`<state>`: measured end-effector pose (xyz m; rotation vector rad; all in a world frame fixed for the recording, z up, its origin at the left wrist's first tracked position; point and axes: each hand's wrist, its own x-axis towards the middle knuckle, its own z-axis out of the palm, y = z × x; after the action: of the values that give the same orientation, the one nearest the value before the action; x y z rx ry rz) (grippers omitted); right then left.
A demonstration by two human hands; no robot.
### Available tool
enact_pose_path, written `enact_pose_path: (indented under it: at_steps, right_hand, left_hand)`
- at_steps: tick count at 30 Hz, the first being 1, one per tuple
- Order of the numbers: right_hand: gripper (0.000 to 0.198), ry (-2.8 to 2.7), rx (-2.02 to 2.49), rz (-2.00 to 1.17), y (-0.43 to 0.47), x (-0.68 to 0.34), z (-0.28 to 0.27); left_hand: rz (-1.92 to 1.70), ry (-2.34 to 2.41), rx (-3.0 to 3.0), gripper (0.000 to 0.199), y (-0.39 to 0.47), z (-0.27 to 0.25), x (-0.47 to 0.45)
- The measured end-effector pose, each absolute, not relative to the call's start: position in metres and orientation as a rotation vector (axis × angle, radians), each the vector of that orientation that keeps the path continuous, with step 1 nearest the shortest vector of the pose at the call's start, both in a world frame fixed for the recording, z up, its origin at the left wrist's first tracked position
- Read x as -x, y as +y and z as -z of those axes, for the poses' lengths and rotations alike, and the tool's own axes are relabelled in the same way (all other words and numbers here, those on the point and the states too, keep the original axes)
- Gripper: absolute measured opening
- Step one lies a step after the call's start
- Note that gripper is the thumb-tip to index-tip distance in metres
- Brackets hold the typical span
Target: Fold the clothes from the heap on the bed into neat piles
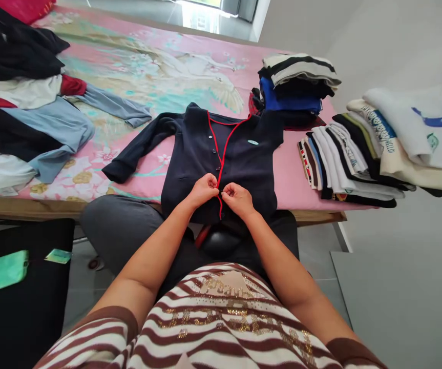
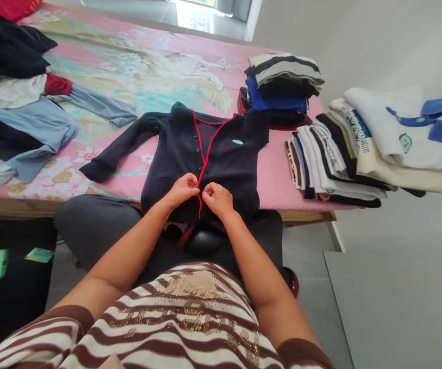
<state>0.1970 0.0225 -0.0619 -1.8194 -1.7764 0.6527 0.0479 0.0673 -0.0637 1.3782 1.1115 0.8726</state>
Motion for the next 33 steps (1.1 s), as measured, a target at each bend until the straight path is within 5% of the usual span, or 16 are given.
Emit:
enact_pose_path:
  at_steps: [16, 19, 25, 33]
  right_hand:
    - [0.009, -1.38, 1.66, -1.521, 0.046, -0.212, 0.048]
    - [0.016, -1.487, 1.758, -1.363, 0.042, -0.213, 0.044]
    - [0.026, -1.708, 1.805, -0.46, 0.062, -0.195, 0.02]
    - [0.035, -1.842, 2.123, -0.618, 0.104, -0.19, 0.04]
  left_hand:
    - [-0.973, 1.165, -1.641, 0.018, 0.056, 0.07, -0.052]
    - [-0.964, 1.202, -1.68, 0.018, 0.056, 0.069, -0.052]
    - [-0.951, 1.259, -1.766, 0.015, 0.053, 0.065, -0.053]
    - [-0.944, 1.333, -1.834, 0.014, 0.05, 0.065, -0.051]
